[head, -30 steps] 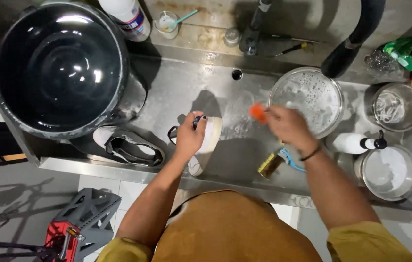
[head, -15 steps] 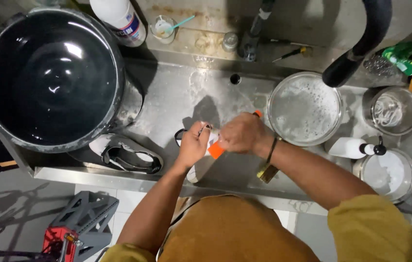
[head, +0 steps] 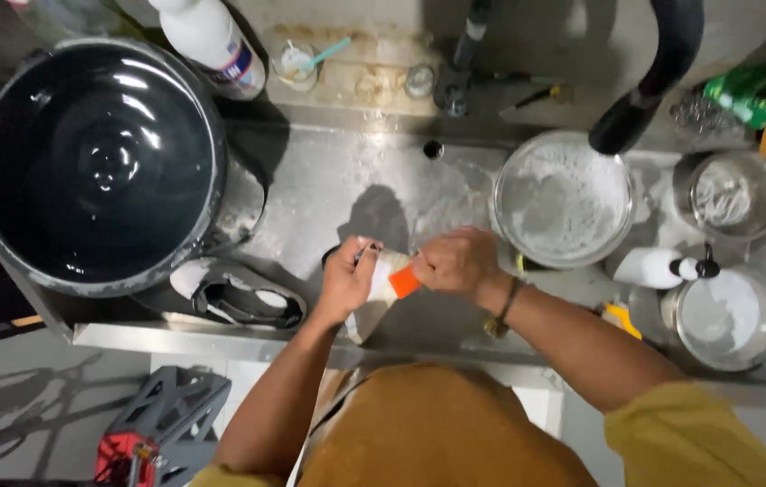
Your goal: The person scrubs the sole of a shoe using a brush and water in a sink. They rinse the brush and the shoe under running water, then apply a cleaning liquid from a bottle to the sole and continue scrubbing with the brush. Finally, they rinse the shoe again and hold it up to inspect the sole.
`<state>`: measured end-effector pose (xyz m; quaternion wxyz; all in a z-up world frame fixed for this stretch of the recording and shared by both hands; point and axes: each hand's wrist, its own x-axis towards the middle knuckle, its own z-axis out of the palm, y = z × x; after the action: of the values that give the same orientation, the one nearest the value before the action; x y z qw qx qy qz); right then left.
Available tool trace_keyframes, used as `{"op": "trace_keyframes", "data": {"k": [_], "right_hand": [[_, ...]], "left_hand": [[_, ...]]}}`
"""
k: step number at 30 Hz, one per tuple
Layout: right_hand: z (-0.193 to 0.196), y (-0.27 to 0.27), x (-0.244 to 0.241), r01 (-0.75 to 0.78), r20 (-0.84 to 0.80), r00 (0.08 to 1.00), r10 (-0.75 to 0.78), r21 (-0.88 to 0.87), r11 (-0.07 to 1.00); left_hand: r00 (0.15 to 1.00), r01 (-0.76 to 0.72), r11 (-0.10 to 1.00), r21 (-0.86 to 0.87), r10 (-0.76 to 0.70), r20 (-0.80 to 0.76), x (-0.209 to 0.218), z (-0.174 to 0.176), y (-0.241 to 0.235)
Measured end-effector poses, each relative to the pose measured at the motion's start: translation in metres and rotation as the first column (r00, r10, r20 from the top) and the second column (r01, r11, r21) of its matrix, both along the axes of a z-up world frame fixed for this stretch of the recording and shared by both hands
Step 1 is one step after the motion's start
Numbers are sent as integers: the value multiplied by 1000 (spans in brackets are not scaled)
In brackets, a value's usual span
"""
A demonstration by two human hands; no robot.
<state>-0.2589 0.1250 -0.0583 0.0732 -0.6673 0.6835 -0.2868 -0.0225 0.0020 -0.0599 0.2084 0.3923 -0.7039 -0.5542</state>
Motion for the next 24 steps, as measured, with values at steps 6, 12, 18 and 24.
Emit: {"op": "trace_keyframes", "data": {"k": [6, 12, 18, 24], "right_hand": [[-178, 78, -123, 393, -170, 920, -354, 364, 845], [-37, 87, -122, 547, -295, 799, -523, 719, 429], [54, 29, 14, 522, 138, 827, -545, 171, 836], [11, 26, 29, 319, -43, 946, -320, -20, 947]], "left_hand": [[998, -35, 979, 201, 22, 66, 22, 25, -25], [900, -430, 839, 333, 371, 227, 0, 69, -14], [958, -235, 960, 151, 255, -132, -28, 50, 5], [984, -146, 963, 226, 164, -64, -5, 49, 2]]}}
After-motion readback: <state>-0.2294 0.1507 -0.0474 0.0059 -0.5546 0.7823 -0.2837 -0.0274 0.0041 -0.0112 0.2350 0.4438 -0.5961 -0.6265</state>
